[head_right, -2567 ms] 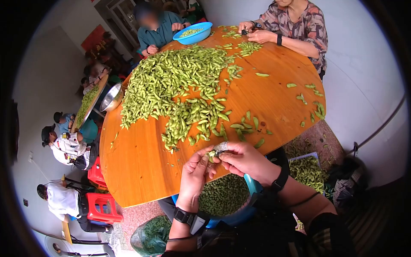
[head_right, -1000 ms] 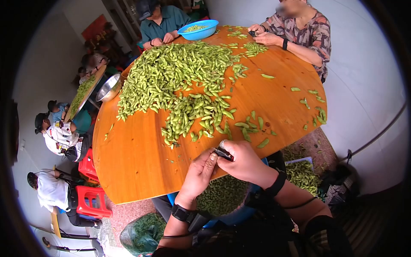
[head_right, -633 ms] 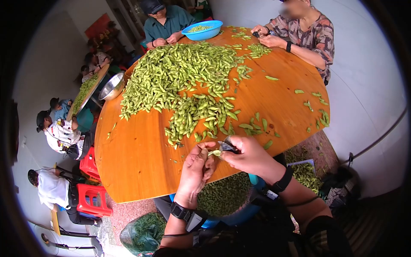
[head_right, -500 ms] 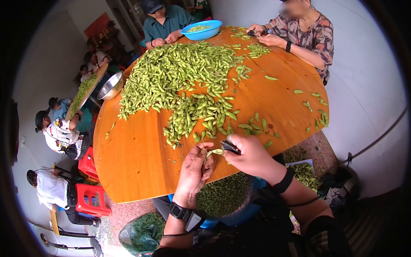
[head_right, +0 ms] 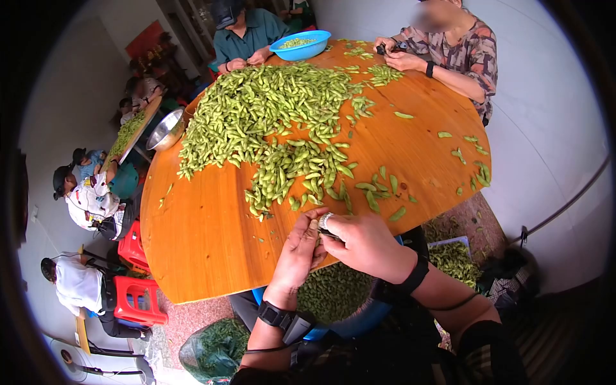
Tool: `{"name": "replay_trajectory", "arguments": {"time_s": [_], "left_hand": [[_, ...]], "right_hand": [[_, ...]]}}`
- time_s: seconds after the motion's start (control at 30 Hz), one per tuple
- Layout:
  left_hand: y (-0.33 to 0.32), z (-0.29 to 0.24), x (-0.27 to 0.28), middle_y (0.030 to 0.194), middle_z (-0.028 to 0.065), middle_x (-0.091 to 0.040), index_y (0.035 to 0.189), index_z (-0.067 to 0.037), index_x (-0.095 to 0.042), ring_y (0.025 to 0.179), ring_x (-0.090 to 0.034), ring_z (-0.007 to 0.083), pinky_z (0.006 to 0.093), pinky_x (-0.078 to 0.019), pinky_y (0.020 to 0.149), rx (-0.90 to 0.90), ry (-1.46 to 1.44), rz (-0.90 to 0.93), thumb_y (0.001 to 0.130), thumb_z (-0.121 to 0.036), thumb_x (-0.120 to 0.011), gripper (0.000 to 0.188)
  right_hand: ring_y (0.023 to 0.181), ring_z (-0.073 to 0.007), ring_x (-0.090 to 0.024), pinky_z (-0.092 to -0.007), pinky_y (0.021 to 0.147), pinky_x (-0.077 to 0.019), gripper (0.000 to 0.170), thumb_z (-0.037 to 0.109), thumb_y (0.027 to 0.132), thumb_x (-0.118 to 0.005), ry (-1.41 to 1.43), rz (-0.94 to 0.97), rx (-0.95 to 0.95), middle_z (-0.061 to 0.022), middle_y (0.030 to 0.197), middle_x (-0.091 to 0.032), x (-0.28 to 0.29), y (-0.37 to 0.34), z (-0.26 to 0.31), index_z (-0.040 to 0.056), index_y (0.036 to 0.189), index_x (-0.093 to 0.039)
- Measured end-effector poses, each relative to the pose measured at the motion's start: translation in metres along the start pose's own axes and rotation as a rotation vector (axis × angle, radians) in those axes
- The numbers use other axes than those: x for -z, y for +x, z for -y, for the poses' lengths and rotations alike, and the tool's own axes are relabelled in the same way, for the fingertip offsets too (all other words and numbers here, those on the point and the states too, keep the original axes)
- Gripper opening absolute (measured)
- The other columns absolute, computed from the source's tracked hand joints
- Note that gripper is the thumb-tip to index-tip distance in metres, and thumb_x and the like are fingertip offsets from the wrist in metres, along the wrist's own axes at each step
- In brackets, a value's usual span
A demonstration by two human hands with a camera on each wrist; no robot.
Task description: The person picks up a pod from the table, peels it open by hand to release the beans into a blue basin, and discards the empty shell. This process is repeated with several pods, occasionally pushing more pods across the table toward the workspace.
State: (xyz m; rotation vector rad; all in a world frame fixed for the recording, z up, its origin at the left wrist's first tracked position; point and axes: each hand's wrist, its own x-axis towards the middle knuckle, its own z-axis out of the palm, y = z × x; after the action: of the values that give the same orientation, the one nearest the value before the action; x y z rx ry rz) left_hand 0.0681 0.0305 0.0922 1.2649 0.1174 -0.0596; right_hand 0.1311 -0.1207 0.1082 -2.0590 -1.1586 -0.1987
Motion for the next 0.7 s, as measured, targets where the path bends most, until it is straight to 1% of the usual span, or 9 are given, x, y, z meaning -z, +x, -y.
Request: {"name": "replay_trajectory", "arguments": {"time_s": [0.07, 0.13, 0.33, 0.47, 0.53, 0.57, 0.63, 0.67, 0.7], "left_hand": [[-0.001, 0.001, 0.004, 0.068, -0.0069, -0.037, 0.136, -0.007, -0.043, 0.052, -0.028, 0.0019, 0.0171, -0.0228, 0.045, 0.028, -0.011, -0.006, 0.106, -0.029, -0.038, 0.037], [0.0, 0.007, 0.017, 0.073, -0.0083, -0.044, 0.136, -0.012, -0.045, 0.058, -0.034, -0.0001, 0.0152, -0.0284, 0.05, 0.022, -0.111, 0.128, 0.106, -0.034, -0.037, 0.038], [-0.002, 0.007, 0.011, 0.091, -0.0084, -0.054, 0.136, -0.014, -0.047, 0.063, -0.039, -0.0013, 0.0129, -0.0304, 0.054, 0.03, -0.024, 0.053, 0.105, -0.041, -0.038, 0.043], [-0.004, 0.006, 0.012, 0.09, -0.0078, -0.055, 0.136, -0.013, -0.049, 0.063, -0.039, -0.0008, 0.0134, -0.0305, 0.054, 0.035, -0.045, 0.085, 0.104, -0.045, -0.038, 0.047], [-0.007, 0.006, 0.012, 0.084, -0.0066, -0.053, 0.122, -0.01, -0.056, 0.061, -0.038, 0.0, 0.0143, -0.0301, 0.052, 0.056, -0.037, 0.063, 0.103, -0.046, -0.039, 0.045], [-0.006, 0.01, 0.015, 0.084, -0.0066, -0.053, 0.122, -0.01, -0.056, 0.061, -0.038, 0.0, 0.0143, -0.0301, 0.052, 0.054, -0.036, 0.063, 0.103, -0.046, -0.039, 0.045], [-0.002, 0.016, 0.019, 0.076, -0.0058, -0.048, 0.103, -0.009, -0.059, 0.058, -0.036, 0.001, 0.0151, -0.0284, 0.049, 0.041, -0.083, 0.066, 0.103, -0.045, -0.04, 0.04], [-0.001, 0.017, 0.019, 0.076, -0.0058, -0.048, 0.103, -0.009, -0.059, 0.058, -0.036, 0.001, 0.0151, -0.0284, 0.049, 0.039, -0.083, 0.068, 0.103, -0.045, -0.04, 0.04], [-0.002, 0.013, 0.014, 0.072, -0.0058, -0.045, 0.097, -0.01, -0.056, 0.056, -0.035, 0.0014, 0.0155, -0.0274, 0.048, 0.035, -0.09, 0.046, 0.104, -0.042, -0.04, 0.037]], "right_hand": [[0.064, -0.0362, -0.061, -0.0422, 0.053, -0.0471, 0.013, 0.015, 0.084, -0.068, -0.015, -0.014, 0.011, -0.0148, 0.072, -0.061, -0.001, 0.0, 0.002, 0.0052, 0.089, -0.061], [0.063, -0.0358, -0.061, -0.0423, 0.053, -0.0468, 0.014, 0.015, 0.083, -0.069, 0.02, -0.016, -0.03, -0.0147, 0.07, -0.061, 0.002, 0.001, 0.008, 0.005, 0.084, -0.059], [0.063, -0.0352, -0.06, -0.0438, 0.052, -0.0453, 0.015, 0.017, 0.084, -0.066, -0.017, -0.053, 0.006, -0.0128, 0.069, -0.06, -0.001, -0.004, 0.011, 0.0067, 0.081, -0.055], [0.062, -0.0355, -0.06, -0.044, 0.052, -0.0456, 0.015, 0.015, 0.082, -0.066, 0.014, -0.072, 0.029, -0.0125, 0.069, -0.06, -0.006, -0.006, 0.013, 0.0065, 0.08, -0.055], [0.058, -0.0359, -0.059, -0.0418, 0.049, -0.0452, 0.016, 0.012, 0.078, -0.069, 0.008, -0.115, 0.002, -0.014, 0.067, -0.06, -0.008, -0.004, 0.017, 0.0057, 0.077, -0.054], [0.058, -0.0359, -0.059, -0.0418, 0.049, -0.0452, 0.016, 0.012, 0.078, -0.069, 0.007, -0.116, 0.004, -0.014, 0.067, -0.06, -0.01, -0.004, 0.017, 0.0057, 0.077, -0.054], [0.06, -0.0372, -0.059, -0.0425, 0.05, -0.0454, 0.016, 0.012, 0.078, -0.069, -0.056, -0.142, -0.068, -0.0152, 0.067, -0.059, -0.015, -0.004, 0.014, 0.0058, 0.079, -0.054], [0.06, -0.0372, -0.059, -0.0425, 0.05, -0.0454, 0.016, 0.012, 0.078, -0.069, -0.059, -0.144, -0.067, -0.0152, 0.067, -0.059, -0.017, -0.003, 0.014, 0.0058, 0.079, -0.054], [0.062, -0.0379, -0.06, -0.0447, 0.052, -0.046, 0.015, 0.012, 0.078, -0.067, -0.09, -0.149, -0.086, -0.0157, 0.068, -0.06, -0.018, -0.002, 0.014, 0.0055, 0.082, -0.054]]}}
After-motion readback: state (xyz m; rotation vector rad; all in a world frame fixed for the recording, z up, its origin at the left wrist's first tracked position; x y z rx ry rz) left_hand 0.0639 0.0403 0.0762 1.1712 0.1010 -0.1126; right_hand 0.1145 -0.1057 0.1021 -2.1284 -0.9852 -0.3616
